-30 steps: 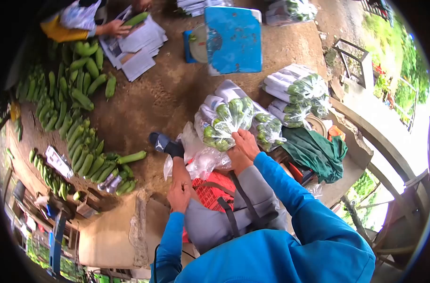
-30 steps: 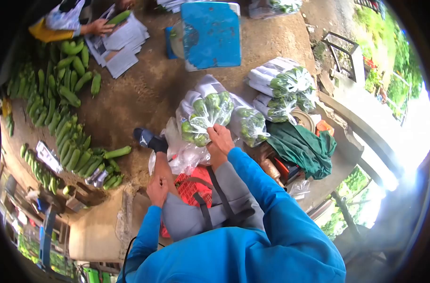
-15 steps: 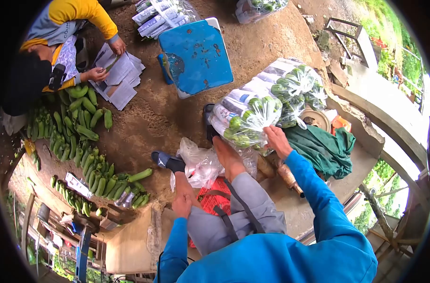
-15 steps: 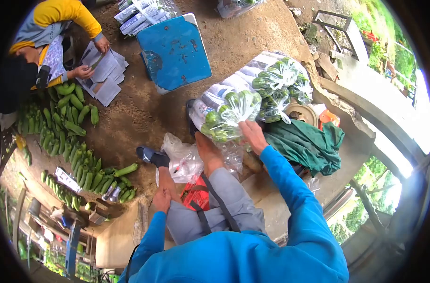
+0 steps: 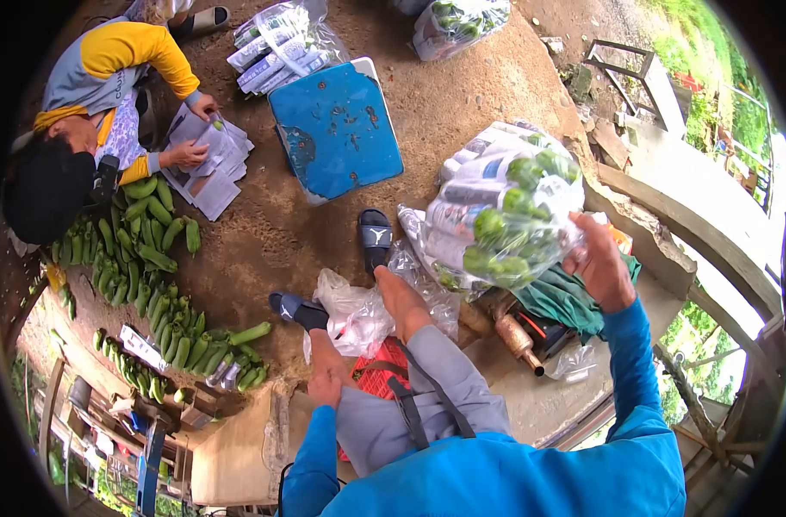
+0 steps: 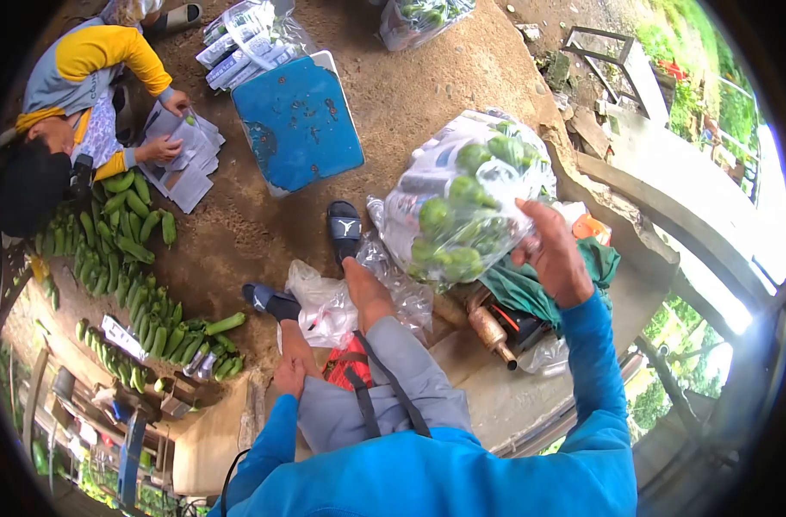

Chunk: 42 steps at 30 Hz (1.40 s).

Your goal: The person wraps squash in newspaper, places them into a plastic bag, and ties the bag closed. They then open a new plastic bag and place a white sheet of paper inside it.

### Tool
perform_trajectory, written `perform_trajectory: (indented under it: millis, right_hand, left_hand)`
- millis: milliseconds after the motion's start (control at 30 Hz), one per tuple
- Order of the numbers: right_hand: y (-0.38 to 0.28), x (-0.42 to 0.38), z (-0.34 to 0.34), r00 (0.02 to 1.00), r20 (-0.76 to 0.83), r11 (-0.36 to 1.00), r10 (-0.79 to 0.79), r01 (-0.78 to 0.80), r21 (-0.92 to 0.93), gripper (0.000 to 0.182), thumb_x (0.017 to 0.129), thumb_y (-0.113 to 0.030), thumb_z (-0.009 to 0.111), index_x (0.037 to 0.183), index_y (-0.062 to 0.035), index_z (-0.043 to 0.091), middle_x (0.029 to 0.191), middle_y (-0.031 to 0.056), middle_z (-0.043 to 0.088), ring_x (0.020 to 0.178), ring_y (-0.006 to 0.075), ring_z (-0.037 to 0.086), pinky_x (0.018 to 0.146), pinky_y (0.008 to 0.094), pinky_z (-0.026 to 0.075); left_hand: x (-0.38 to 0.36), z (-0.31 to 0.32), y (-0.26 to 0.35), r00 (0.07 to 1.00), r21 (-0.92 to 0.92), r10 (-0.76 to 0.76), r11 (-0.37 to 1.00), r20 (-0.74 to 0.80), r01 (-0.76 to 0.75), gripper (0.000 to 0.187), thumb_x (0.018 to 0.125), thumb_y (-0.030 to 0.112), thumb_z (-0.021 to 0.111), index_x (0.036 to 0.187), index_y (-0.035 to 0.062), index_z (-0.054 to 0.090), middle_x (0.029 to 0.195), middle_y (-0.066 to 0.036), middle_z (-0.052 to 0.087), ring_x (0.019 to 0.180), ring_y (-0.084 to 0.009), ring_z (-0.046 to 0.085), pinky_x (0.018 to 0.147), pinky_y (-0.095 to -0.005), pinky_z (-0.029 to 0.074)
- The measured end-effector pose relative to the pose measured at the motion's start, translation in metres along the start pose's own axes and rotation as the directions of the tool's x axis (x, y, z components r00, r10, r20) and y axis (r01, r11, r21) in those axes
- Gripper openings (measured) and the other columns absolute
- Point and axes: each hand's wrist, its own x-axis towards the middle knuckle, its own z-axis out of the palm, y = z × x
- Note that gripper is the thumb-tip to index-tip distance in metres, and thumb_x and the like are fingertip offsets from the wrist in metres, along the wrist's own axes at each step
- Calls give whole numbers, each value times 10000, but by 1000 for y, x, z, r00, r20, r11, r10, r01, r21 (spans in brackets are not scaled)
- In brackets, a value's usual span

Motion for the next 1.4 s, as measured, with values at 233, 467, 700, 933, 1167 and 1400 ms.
perform_trajectory:
  millis: [233, 467, 700, 933, 1167, 1400]
  right_hand:
    - [-14, 91, -29, 999, 52, 999, 3, 0, -48, 378, 924, -328, 511, 1209, -80, 499, 915, -4, 444, 667, 69, 406, 615, 269, 419]
    - [0, 256, -31, 996, 50, 994, 74, -69, -89, 362, 877, -334, 590, 1155, -115, 511, 743, -20, 386, 535, 76, 394, 533, 311, 457]
    - [56, 345, -23, 961, 72, 962, 268, -263, -74, 372, 845, -335, 622, 1165, -171, 525, 1020, 31, 436, 670, 190, 490, 558, 351, 485]
    - [122, 386, -78, 981, 165, 932, -102, 152, -328, 474, 838, -428, 573, 1266, -238, 498, 1369, -23, 367, 1179, 245, 390, 726, 445, 474]
    - [83, 373, -13, 990, -115, 797, -76, -8, -604, 630, 748, -441, 664, 1174, -8, 499, 1183, 194, 511, 1051, 343, 513, 708, 506, 523]
    - [165, 376, -52, 585, 242, -54, -774, 319, -946, 398, 800, -384, 613, 1009, -45, 631, 910, 191, 647, 900, 363, 581, 771, 470, 453]
  left_hand:
    - [0, 0, -2, 1000, -132, 3, 991, -18, -5, 257, 793, 248, 569, 865, 14, 650, 834, -214, 627, 790, -393, 590, 737, -486, 457]
    - [-4, 0, 2, 998, -118, -57, 992, -32, 53, 247, 801, 246, 556, 858, 24, 649, 820, -200, 628, 783, -382, 587, 747, -469, 453]
    - [-11, -3, 16, 995, -162, -73, 985, -62, 62, 216, 800, 235, 549, 810, 32, 621, 765, -177, 634, 754, -371, 586, 713, -480, 439]
    - [-2, -1, 30, 999, -119, -6, 993, -32, 2, 234, 808, 251, 543, 804, 27, 610, 770, -197, 622, 717, -384, 578, 699, -477, 436]
    - [33, 0, 26, 998, -539, 7, 842, -57, -36, 251, 868, 294, 515, 855, 56, 595, 725, -105, 592, 619, -251, 558, 593, -380, 451]
    - [101, -46, 72, 966, -943, -201, 255, 165, 214, 267, 890, 356, 519, 842, 105, 597, 710, 40, 519, 566, -41, 441, 493, -196, 371]
